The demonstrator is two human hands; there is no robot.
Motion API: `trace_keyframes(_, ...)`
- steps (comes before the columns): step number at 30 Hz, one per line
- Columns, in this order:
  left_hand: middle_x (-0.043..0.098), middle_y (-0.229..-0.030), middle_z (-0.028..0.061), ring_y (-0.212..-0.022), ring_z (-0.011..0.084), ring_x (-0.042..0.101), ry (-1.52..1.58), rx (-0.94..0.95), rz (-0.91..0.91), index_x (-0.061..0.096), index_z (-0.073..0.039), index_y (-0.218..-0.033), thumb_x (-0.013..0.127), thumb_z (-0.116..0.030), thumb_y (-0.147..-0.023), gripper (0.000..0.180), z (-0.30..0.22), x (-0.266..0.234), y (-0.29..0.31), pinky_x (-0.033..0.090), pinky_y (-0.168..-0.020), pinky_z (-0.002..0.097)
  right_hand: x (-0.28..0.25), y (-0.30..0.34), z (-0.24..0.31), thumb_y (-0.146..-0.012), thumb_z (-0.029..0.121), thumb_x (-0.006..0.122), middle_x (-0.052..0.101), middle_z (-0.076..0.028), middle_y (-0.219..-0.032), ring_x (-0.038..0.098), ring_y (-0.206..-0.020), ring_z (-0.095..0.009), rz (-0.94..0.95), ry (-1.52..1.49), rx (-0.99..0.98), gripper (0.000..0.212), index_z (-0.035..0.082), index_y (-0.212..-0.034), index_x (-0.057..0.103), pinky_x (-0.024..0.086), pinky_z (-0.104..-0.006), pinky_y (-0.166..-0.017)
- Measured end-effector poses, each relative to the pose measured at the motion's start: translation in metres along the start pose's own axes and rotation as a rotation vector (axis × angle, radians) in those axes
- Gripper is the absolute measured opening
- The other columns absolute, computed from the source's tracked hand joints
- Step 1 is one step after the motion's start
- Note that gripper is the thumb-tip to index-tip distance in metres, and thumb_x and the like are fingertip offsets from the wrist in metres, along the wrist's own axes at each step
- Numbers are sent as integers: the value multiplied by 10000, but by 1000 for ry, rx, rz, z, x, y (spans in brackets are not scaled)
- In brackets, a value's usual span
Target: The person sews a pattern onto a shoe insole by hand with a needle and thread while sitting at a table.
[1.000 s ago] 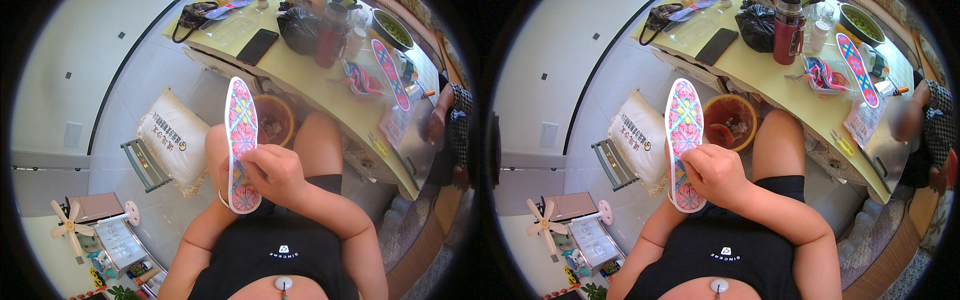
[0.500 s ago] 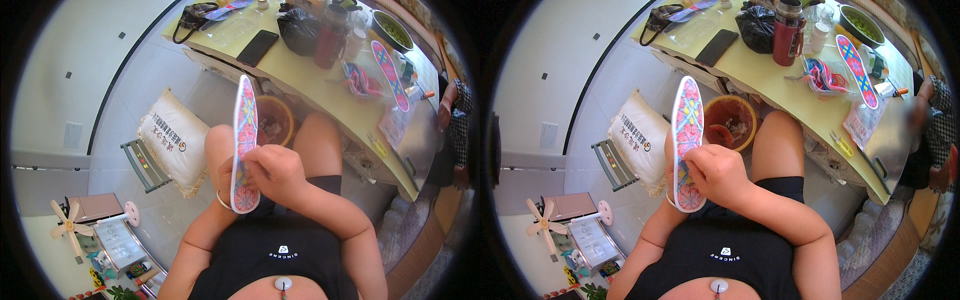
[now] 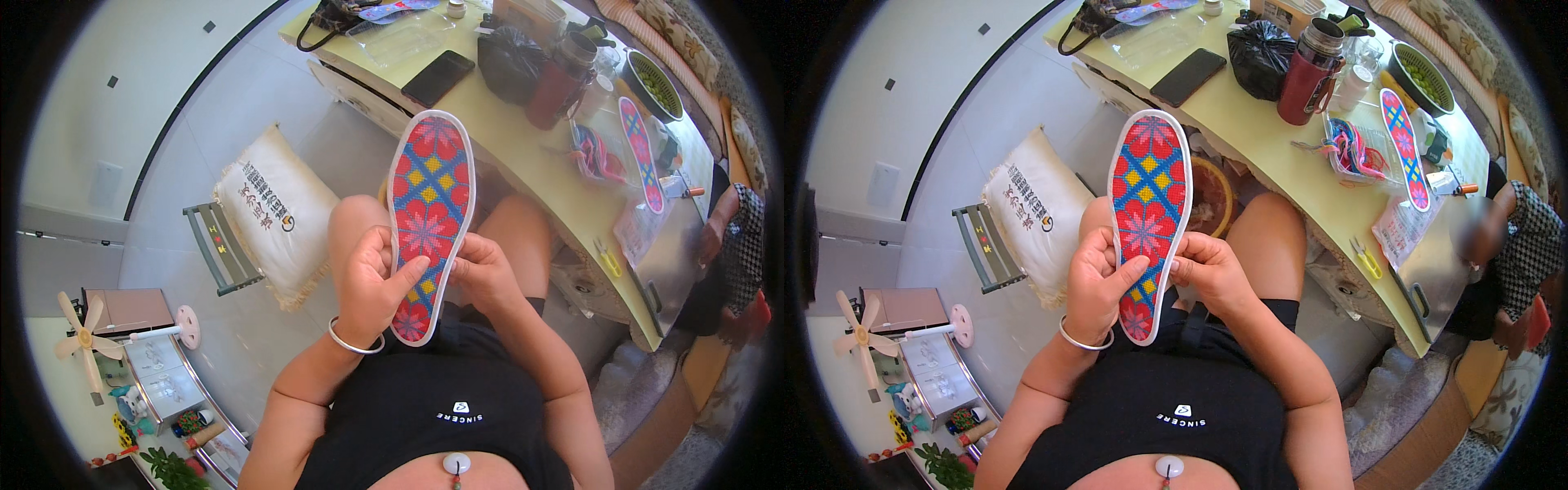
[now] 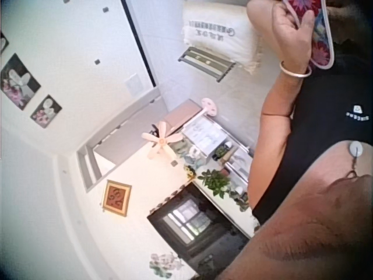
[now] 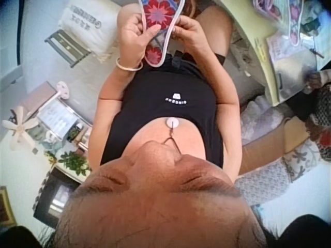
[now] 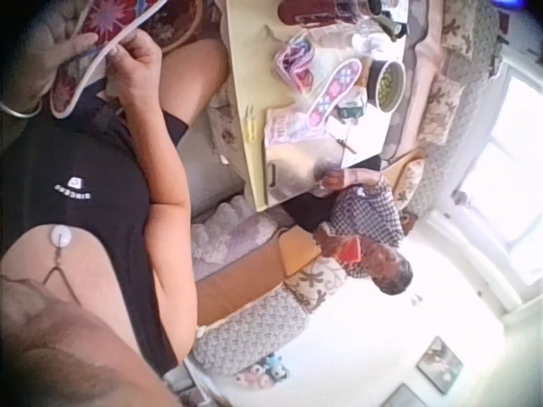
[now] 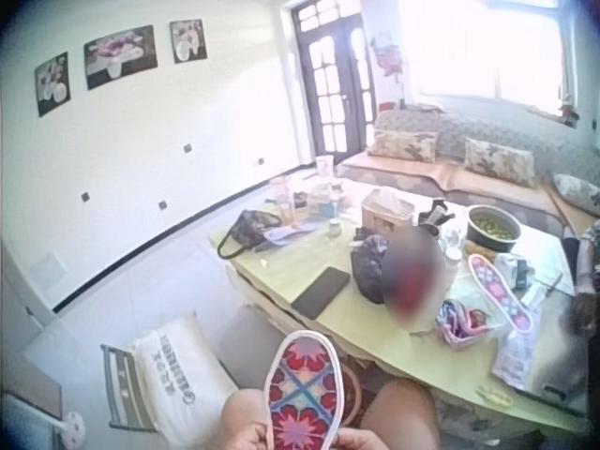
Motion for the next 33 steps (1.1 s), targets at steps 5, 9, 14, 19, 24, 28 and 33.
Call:
trace_keyframes(5, 696, -1034, 157, -921, 143, 684, -87, 25, -6, 482, 55, -1099, 655, 33, -890, 272, -1, 0, 3, 547, -821, 259, -5, -2, -6, -903, 147, 698, 626, 16, -794, 476, -670, -58, 15, -11, 7, 152, 26, -991, 673, 383, -219, -608)
trace_keyframes(9, 699, -1024, 156, -905, 142, 689, -122, 28, -11, 484, 55, -1095, 661, 30, -886, 275, -3, -1, 3, 548, -810, 256, -6, -3, -11, -903, 142, 698, 625, 14, -792, 473, -667, -61, 27, -70, 13, 145, 29, -989, 672, 383, -219, -611)
trace_keyframes(14, 691, -1033, 158, -921, 145, 685, -102, 26, -30, 478, 55, -1105, 654, 36, -886, 282, 0, -2, 3, 547, -821, 259, -6, -3, -14, -907, 138, 691, 641, 5, -827, 491, -683, -65, 32, -99, 39, 148, 29, -1006, 669, 399, -221, -623)
trace_keyframes(19, 678, -1056, 160, -953, 151, 678, -108, 48, -11, 473, 56, -1113, 656, 45, -877, 299, 2, -3, 5, 545, -842, 271, -6, -4, -15, -915, 127, 679, 661, -6, -872, 525, -716, -69, 20, -88, 31, 141, 30, -1018, 669, 415, -219, -639)
trace_keyframes(24, 671, -1072, 160, -980, 157, 670, -109, 51, -21, 473, 56, -1111, 656, 53, -871, 302, 0, -1, 7, 537, -866, 284, -3, -6, -17, -934, 121, 653, 679, -31, -986, 615, -828, -103, 30, -86, 53, 194, 23, -1101, 642, 497, -253, -728)
trace_keyframes(28, 666, -1093, 168, -965, 161, 672, -187, 83, -4, 451, 47, -1161, 659, 14, -890, 342, 1, -3, 8, 543, -860, 294, 3, -6, -16, -941, 120, 644, 680, -50, -1065, 653, -920, -139, 45, -142, 82, 239, 16, -1155, 615, 537, -299, -838)
trace_keyframes(33, 657, -1129, 184, -1016, 188, 666, -196, 98, -20, 463, 47, -1153, 650, 23, -891, 323, -2, -2, 8, 536, -899, 322, -8, -7, -24, -931, 113, 657, 681, -53, -1062, 643, -940, -125, 36, -124, 64, 197, 11, -1098, 633, 528, -301, -868)
Point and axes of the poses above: each hand's wrist, its own y-axis away from the middle knuckle, its own x-axis out of the palm, z = x × y, the point moved 4 cm from there along -y, towards the middle knuckle
